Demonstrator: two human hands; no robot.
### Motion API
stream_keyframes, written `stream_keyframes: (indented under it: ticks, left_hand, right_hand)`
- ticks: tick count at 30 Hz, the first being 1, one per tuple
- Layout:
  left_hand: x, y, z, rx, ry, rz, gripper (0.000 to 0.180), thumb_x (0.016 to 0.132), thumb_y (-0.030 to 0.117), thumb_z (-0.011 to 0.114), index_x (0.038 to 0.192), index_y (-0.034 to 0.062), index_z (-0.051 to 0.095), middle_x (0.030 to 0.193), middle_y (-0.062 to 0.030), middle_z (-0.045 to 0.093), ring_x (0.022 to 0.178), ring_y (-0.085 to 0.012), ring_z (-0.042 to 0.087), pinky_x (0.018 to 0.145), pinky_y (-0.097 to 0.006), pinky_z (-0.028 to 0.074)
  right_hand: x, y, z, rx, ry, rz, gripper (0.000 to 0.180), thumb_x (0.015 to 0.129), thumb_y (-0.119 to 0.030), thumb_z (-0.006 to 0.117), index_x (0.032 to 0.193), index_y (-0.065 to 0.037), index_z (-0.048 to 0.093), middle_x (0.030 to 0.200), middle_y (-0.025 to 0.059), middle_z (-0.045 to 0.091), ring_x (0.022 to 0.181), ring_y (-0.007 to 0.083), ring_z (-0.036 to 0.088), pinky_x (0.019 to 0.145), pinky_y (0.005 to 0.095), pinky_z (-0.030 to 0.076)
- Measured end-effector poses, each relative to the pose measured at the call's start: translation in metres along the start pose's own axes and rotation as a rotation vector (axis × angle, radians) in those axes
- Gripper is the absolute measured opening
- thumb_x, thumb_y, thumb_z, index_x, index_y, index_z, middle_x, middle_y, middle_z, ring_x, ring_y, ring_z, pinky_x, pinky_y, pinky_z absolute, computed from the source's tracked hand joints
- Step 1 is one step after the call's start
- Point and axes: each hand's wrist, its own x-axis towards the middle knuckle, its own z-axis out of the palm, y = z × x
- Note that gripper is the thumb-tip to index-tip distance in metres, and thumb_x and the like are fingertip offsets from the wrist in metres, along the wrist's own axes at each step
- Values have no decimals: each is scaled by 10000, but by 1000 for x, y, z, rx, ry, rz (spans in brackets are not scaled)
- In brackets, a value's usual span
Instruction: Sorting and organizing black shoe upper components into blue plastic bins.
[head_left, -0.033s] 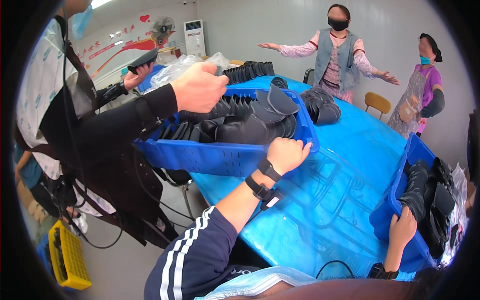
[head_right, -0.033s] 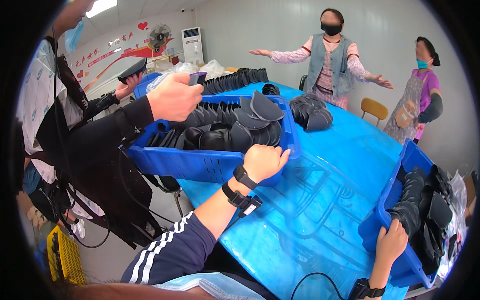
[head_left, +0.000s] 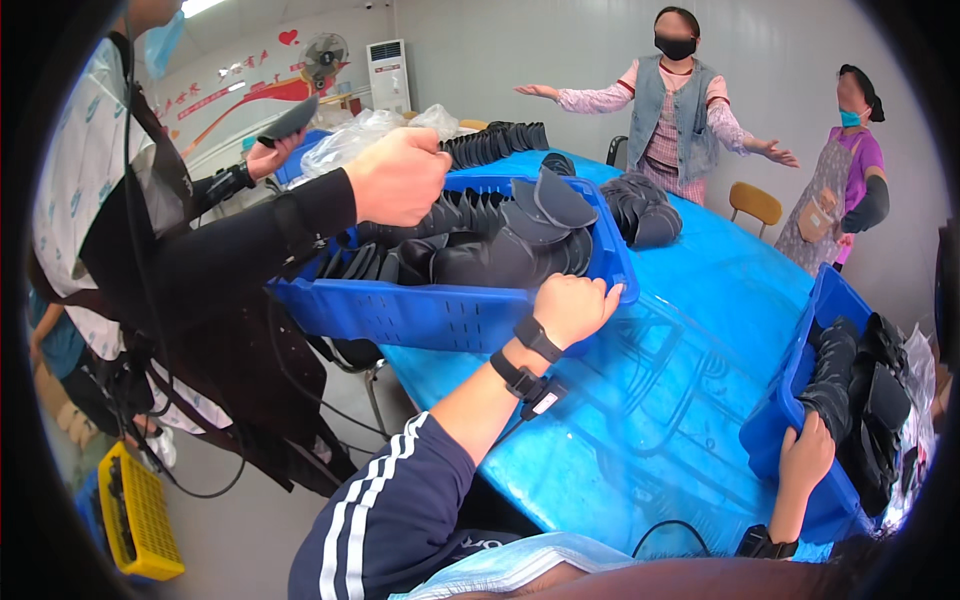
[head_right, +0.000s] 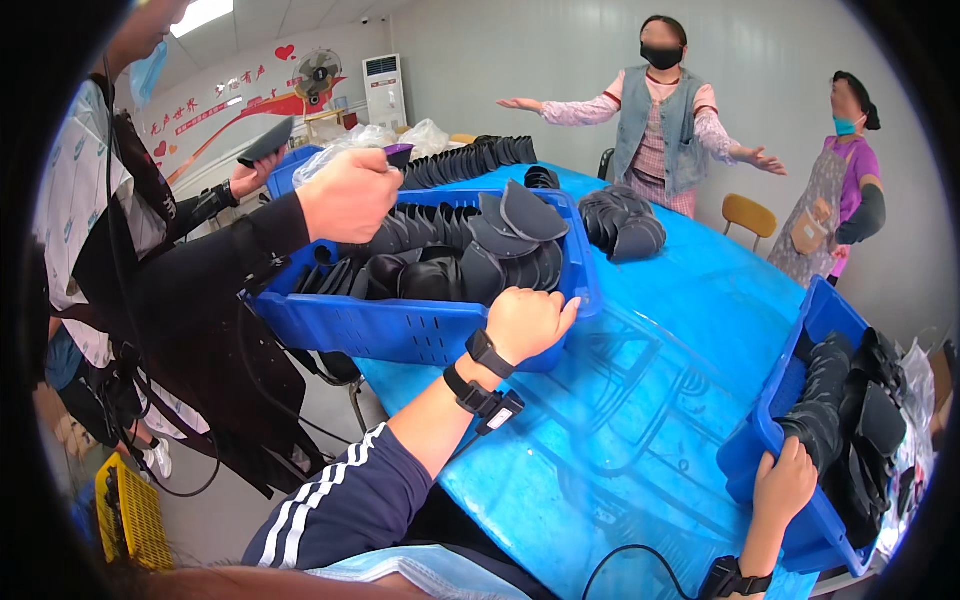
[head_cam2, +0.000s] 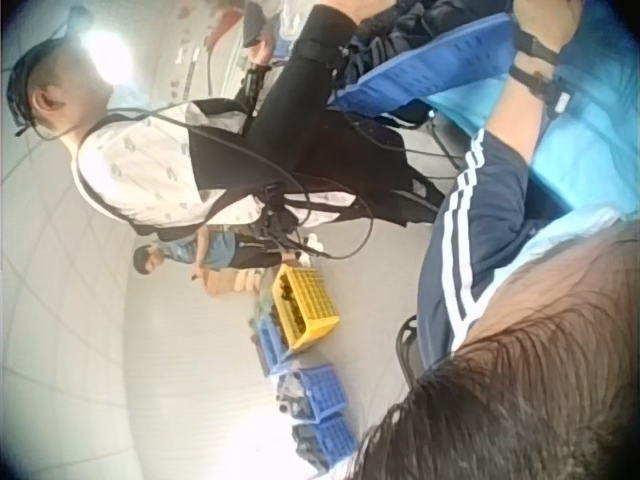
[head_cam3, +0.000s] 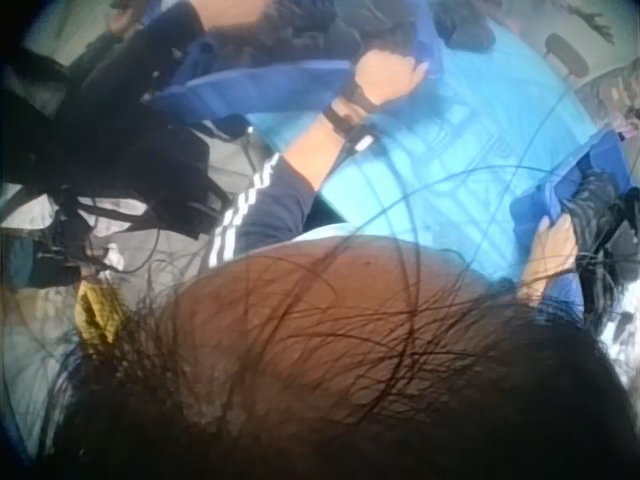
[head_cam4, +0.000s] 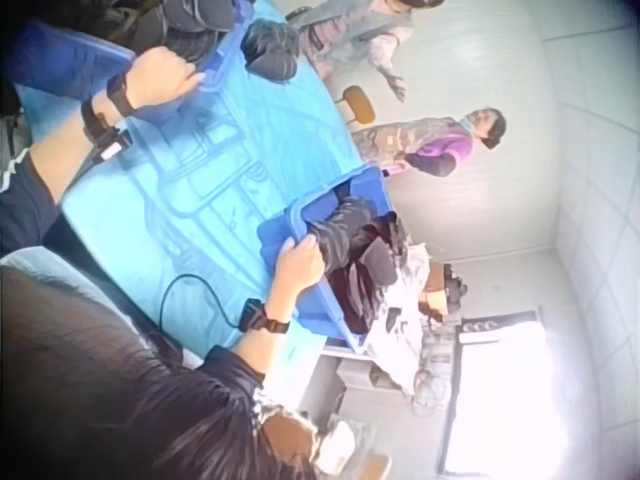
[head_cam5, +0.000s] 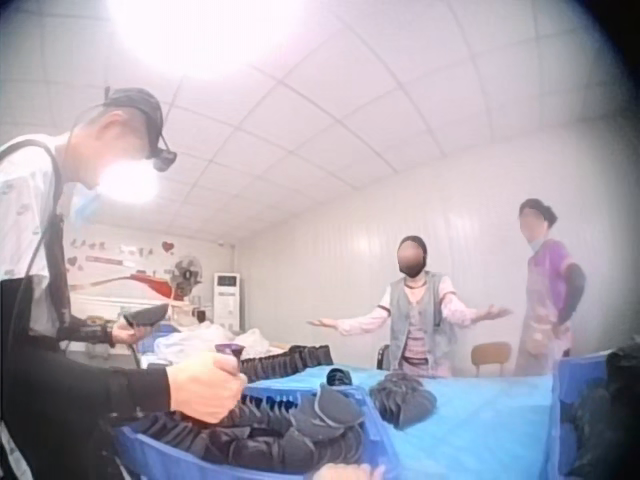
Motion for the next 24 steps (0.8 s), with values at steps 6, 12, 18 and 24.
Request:
stream_keyframes:
  ticks: [6,12,18,24]
  left_hand:
    - [1,1,1,-10,30,2,377,834,310,517,518,104,520,448,-75,519,402,-227,522,425,-332,402]
    - [-1,-1,-2,4,35,-2,371,830,304,523,516,106,517,446,-67,516,408,-222,524,433,-324,402]
    - [-1,2,1,-1,56,-2,362,823,296,534,514,107,514,445,-59,513,406,-219,521,434,-324,404]
    - [0,0,1,-9,55,5,364,823,295,535,512,106,511,442,-60,511,403,-219,521,426,-320,400]
  right_hand:
    - [-1,0,-1,9,12,22,209,679,-130,581,844,-26,506,731,119,533,707,299,542,635,389,421]
    - [-3,-1,0,28,-1,29,241,683,-125,582,891,-17,522,767,128,549,735,303,548,654,389,426]
    - [-4,3,2,22,-6,21,250,692,-123,577,911,-14,526,784,129,553,743,302,550,659,386,427]
    - [-5,7,6,25,-95,48,329,707,-131,592,1007,-13,524,874,147,572,808,314,552,702,388,434]
